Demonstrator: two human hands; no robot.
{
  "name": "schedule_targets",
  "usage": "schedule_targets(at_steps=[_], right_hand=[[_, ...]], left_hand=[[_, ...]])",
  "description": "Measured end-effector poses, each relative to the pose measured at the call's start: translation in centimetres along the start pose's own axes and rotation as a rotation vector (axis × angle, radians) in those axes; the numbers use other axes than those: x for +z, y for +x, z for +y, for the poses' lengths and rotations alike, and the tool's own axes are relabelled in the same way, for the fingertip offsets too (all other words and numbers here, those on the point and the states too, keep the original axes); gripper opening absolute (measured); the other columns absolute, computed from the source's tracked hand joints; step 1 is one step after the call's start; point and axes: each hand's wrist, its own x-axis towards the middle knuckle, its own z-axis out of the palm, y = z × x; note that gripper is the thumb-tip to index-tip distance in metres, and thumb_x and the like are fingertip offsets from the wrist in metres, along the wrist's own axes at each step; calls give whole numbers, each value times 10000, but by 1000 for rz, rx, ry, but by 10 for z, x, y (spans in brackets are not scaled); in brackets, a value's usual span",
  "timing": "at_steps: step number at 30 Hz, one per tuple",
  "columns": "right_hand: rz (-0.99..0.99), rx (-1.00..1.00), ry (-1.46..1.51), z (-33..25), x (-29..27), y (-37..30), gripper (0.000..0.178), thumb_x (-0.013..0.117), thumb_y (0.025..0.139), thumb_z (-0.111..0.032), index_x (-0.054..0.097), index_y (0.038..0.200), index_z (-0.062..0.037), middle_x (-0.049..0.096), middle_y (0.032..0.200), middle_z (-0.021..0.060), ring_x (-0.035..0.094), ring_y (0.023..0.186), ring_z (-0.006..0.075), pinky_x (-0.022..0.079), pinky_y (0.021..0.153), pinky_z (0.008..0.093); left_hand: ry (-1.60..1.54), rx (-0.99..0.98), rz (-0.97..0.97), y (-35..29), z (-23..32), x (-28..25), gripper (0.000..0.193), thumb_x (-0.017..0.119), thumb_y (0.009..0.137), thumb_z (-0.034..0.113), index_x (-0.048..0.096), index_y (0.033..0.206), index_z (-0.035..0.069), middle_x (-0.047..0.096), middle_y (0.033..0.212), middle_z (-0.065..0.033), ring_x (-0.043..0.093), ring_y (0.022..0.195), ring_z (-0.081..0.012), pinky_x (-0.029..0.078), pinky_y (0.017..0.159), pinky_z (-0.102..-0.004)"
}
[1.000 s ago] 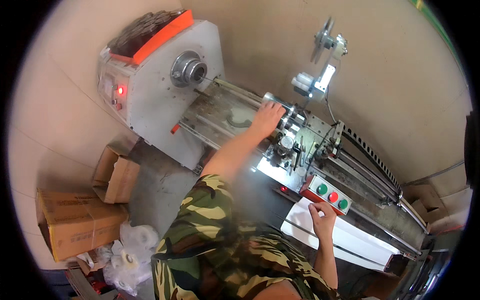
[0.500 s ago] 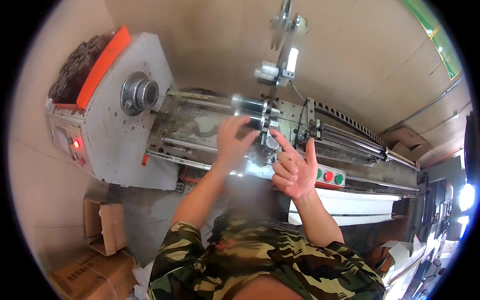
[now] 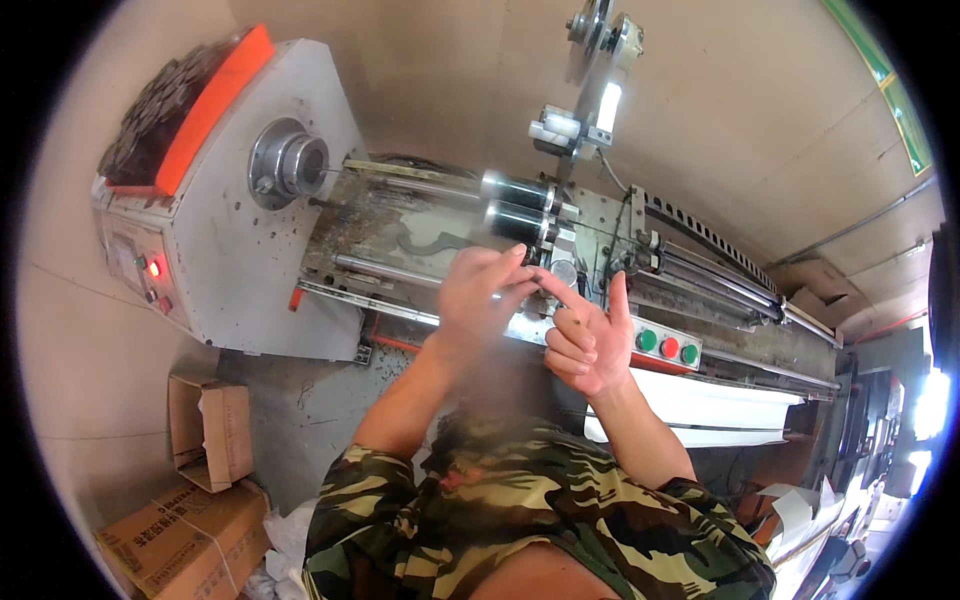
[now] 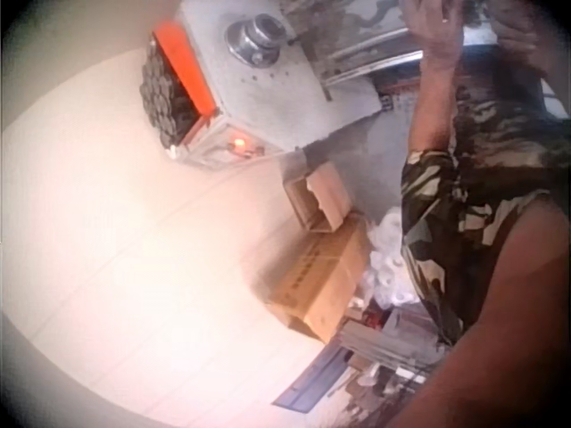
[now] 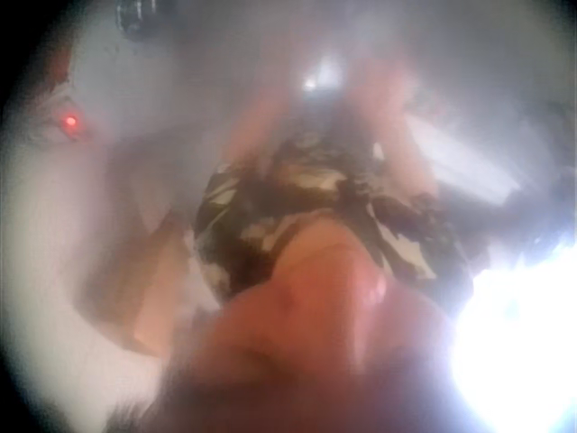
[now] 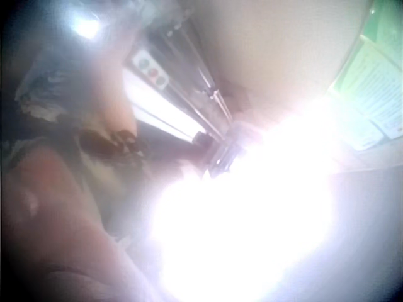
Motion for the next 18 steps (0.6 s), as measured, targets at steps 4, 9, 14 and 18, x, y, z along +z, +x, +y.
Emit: schedule_targets(at_steps=[4, 9, 14, 18], right_hand=[[176, -15, -46, 0, 7, -1, 965, 280, 982, -747, 227, 1561, 23, 464, 639, 26, 407, 513, 125, 373, 462, 270], [290, -18, -31, 2, 15, -3, 967, 273, 979, -753, 234, 1560, 18, 467, 636, 24, 410, 509, 120, 382, 458, 267], [178, 25, -30, 1, 9, -5, 972, 269, 969, -767, 238, 1564, 0, 484, 635, 31, 402, 493, 122, 384, 451, 270], [65, 73, -45, 2, 0, -6, 964, 271, 959, -780, 241, 1575, -40, 496, 627, 38, 390, 477, 125, 384, 443, 271]], left_hand=[[15, 12, -58, 1, 4, -4, 517, 845, 680, -7, 676, 1164, 59, 665, 835, -63, 610, 760, -247, 492, 689, -362], [63, 32, -104, -3, 11, -7, 415, 815, 705, -30, 697, 1096, 46, 614, 808, -53, 590, 725, -257, 472, 679, -380], [201, 142, -35, -8, 15, -3, 393, 785, 721, -55, 681, 1092, 25, 607, 803, -46, 568, 698, -241, 467, 684, -404], [231, 165, -55, -9, 19, -4, 426, 772, 711, -64, 660, 1116, 2, 591, 800, -55, 560, 684, -238, 468, 691, -408]])
